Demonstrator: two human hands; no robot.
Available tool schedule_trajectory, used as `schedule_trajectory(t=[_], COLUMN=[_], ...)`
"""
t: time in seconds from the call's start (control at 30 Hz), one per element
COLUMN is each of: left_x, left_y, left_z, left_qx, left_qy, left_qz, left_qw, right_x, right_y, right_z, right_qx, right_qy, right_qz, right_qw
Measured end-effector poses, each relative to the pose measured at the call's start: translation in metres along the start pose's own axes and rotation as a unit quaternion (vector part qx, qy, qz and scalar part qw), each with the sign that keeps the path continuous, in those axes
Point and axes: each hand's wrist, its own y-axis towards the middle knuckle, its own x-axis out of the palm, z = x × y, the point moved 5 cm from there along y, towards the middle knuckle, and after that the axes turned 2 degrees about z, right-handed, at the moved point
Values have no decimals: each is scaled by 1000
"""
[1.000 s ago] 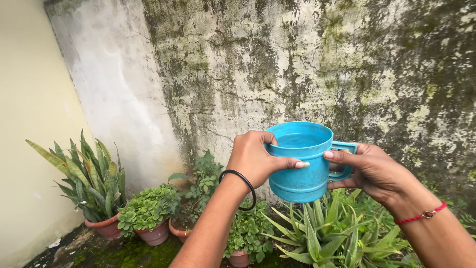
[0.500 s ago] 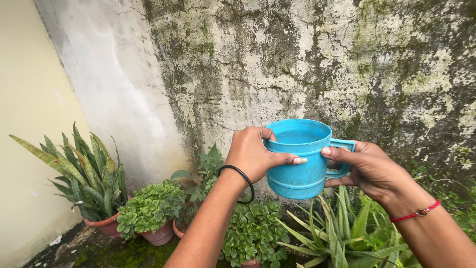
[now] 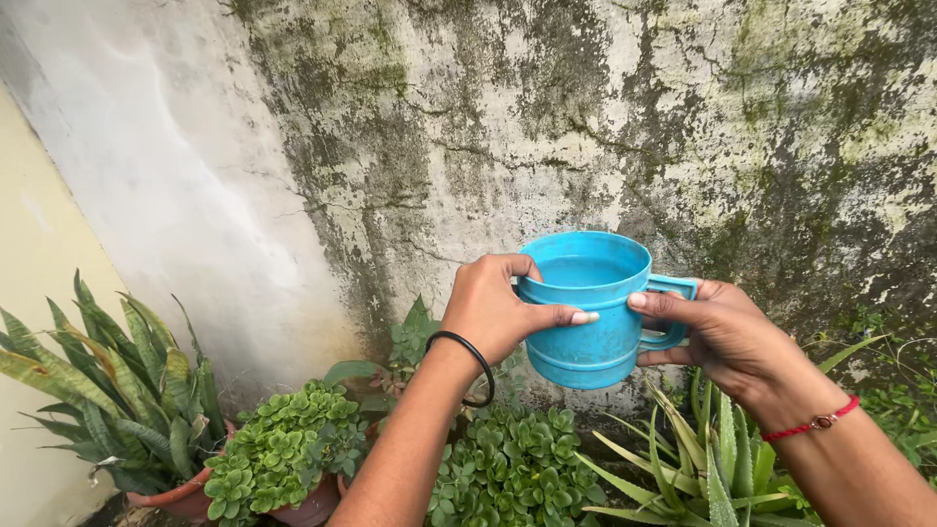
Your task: The person waters several potted plants by hand using a blue plastic mug filled from a bucket of water.
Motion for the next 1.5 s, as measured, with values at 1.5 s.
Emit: schedule_trajectory(t=[1.5], left_x=[182], left_y=[-93], left_z=[-257], left_qx=[-203], left_qy=[-399], left_qz=[41], left_qw=[893], right_x=[1], right_y=[139], right_z=[235], right_qx=[125], right_qy=[-34], right_qz=[-53], right_qw=[990])
